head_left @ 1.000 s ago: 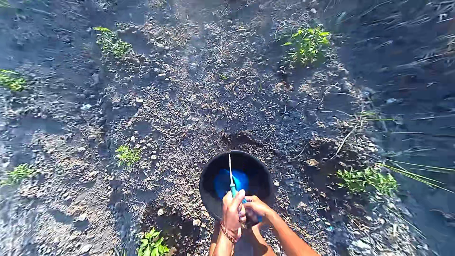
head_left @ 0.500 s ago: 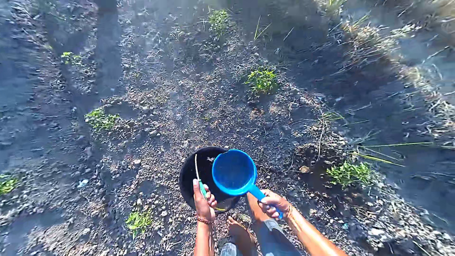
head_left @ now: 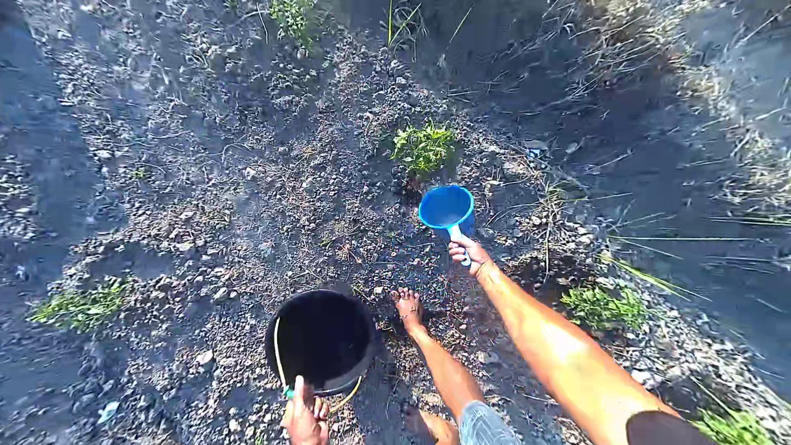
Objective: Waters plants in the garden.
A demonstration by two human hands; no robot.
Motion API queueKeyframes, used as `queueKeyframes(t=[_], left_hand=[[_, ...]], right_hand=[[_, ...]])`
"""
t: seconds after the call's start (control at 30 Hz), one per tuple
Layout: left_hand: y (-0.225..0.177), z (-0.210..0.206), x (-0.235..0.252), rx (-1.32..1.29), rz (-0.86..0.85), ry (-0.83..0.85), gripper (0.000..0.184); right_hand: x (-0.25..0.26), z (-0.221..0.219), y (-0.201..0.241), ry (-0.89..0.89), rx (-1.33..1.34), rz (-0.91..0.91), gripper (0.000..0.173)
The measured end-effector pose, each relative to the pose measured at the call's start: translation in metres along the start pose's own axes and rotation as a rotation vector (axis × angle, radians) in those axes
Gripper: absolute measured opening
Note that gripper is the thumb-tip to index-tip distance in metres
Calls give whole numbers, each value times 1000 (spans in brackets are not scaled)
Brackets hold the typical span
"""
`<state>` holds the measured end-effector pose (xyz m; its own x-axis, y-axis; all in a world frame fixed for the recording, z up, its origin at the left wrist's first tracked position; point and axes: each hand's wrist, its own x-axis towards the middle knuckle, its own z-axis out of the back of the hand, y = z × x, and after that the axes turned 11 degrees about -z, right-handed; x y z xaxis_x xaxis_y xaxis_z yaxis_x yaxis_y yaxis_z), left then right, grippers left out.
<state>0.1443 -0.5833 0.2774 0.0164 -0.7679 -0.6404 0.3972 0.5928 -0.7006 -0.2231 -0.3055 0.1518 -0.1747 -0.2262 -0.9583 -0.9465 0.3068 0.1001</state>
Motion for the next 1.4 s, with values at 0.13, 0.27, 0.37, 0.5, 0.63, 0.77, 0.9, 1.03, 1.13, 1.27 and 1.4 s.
queueKeyframes(t=[0.13, 0.27, 0.37, 0.5, 0.63, 0.77, 0.9, 1.03, 1.13, 1.27, 1.4], left_hand=[[8, 24, 11, 140, 43, -140, 30], [32, 64, 43, 310, 176, -256, 36], [62, 94, 76, 325, 252, -254, 45], [80, 111, 116, 268, 239, -202, 36], [81, 114, 139, 178, 218, -129, 29], [90, 116, 150, -63, 259, -91, 38], [85, 116, 147, -178, 255, -7, 45], [58, 101, 126, -108, 225, 44, 34], [34, 79, 95, -69, 171, 92, 19], [9, 43, 59, -51, 104, 133, 8], [-11, 18, 34, -87, 143, 129, 13]], right_hand=[[29, -12, 48, -91, -8, 21, 4], [30, -25, 77, -157, -108, 74, 6], [26, -34, 91, -209, -178, 95, 7], [28, -34, 101, -284, -213, 112, 6], [30, -29, 106, -401, -217, 144, 4], [26, -24, 97, -611, -335, 219, 12], [18, -5, 70, -768, -414, 291, 27], [-31, 30, 19, -397, -58, 280, 17], [-96, 34, -35, -145, -318, 71, 20], [-129, -21, -96, 53, -1234, 14, 47], [-87, -121, -151, 152, -2360, 46, 51]])
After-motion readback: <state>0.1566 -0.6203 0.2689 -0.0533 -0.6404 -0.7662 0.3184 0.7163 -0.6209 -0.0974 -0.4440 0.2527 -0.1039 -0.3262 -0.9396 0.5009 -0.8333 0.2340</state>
